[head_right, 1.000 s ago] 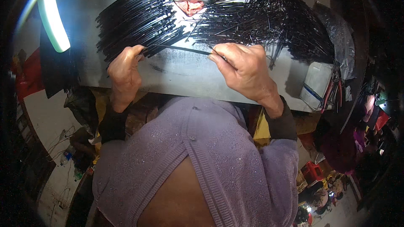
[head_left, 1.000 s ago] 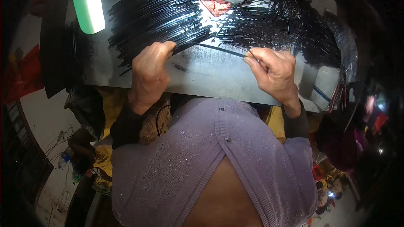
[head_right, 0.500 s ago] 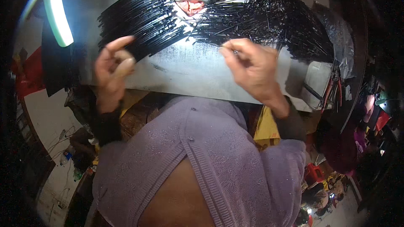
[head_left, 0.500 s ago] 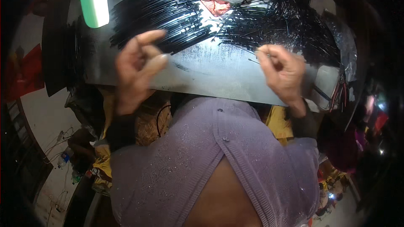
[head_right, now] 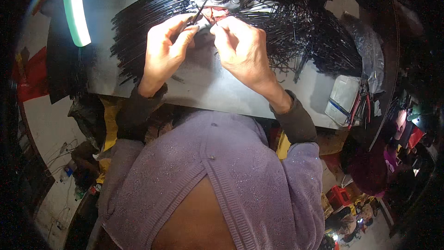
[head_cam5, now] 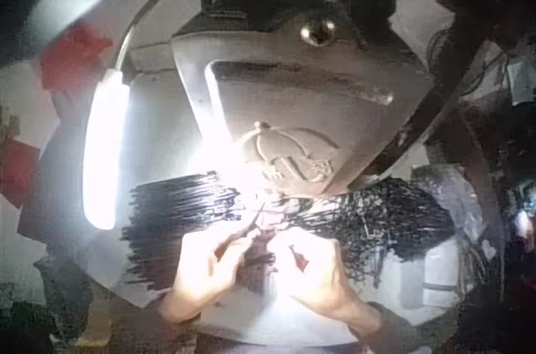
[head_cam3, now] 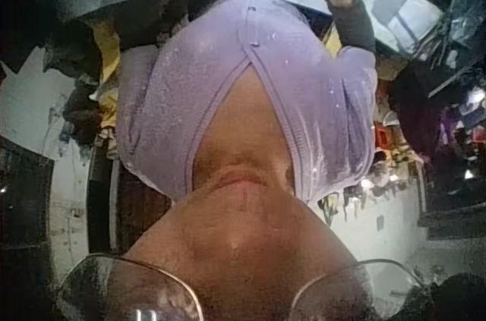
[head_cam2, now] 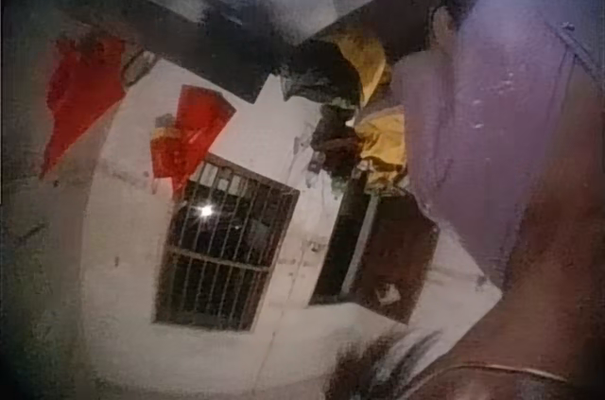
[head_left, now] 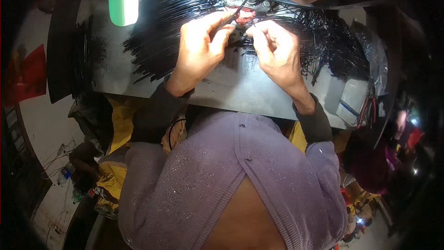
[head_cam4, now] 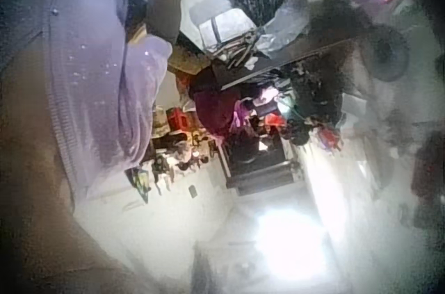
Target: The person removes eyeglasses, then repeatedly assembles umbrella rib parts by connecting wire pieces to rods and securing them using a tabletop machine.
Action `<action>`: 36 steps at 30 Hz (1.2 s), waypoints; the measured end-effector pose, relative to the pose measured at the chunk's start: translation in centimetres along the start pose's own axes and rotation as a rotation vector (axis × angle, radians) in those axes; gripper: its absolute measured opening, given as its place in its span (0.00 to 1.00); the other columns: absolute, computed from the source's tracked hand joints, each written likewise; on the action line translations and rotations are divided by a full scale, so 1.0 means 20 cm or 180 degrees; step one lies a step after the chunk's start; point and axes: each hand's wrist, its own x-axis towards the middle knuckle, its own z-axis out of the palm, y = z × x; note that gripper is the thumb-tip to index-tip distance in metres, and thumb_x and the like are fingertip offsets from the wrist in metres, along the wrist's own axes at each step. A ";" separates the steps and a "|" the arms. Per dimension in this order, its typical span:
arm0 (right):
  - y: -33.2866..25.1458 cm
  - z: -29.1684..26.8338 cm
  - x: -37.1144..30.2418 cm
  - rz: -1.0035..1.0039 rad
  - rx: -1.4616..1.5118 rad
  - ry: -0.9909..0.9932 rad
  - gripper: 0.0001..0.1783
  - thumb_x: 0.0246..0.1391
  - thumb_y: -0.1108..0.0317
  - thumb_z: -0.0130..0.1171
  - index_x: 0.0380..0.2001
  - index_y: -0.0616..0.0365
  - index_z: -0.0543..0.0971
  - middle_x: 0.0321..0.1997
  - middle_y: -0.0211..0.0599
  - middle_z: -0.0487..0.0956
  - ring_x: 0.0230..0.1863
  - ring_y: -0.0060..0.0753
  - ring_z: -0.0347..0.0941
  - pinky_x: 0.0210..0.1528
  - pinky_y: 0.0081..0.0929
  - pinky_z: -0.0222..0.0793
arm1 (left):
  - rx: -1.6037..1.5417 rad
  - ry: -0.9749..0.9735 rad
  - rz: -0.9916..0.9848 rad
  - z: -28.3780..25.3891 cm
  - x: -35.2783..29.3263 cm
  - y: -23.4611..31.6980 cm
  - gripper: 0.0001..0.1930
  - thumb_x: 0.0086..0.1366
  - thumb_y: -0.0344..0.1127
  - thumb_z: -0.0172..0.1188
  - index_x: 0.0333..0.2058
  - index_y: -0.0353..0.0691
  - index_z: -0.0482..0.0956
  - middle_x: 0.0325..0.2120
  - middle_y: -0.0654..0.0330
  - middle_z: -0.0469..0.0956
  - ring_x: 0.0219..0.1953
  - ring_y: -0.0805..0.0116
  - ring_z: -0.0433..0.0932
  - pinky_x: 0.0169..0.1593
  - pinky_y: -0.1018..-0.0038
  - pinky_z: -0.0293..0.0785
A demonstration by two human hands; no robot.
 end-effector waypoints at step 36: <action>0.08 0.00 0.19 0.0805 0.1645 -0.0015 0.09 0.57 0.69 0.57 0.37 0.63 0.80 0.19 0.24 0.72 0.17 0.09 0.63 0.17 0.10 0.57 | 0.2544 0.0352 0.1379 0.02 0.17 -0.03 0.17 0.53 0.25 0.59 0.43 0.44 0.79 0.25 0.58 0.78 0.24 0.64 0.79 0.28 0.76 0.74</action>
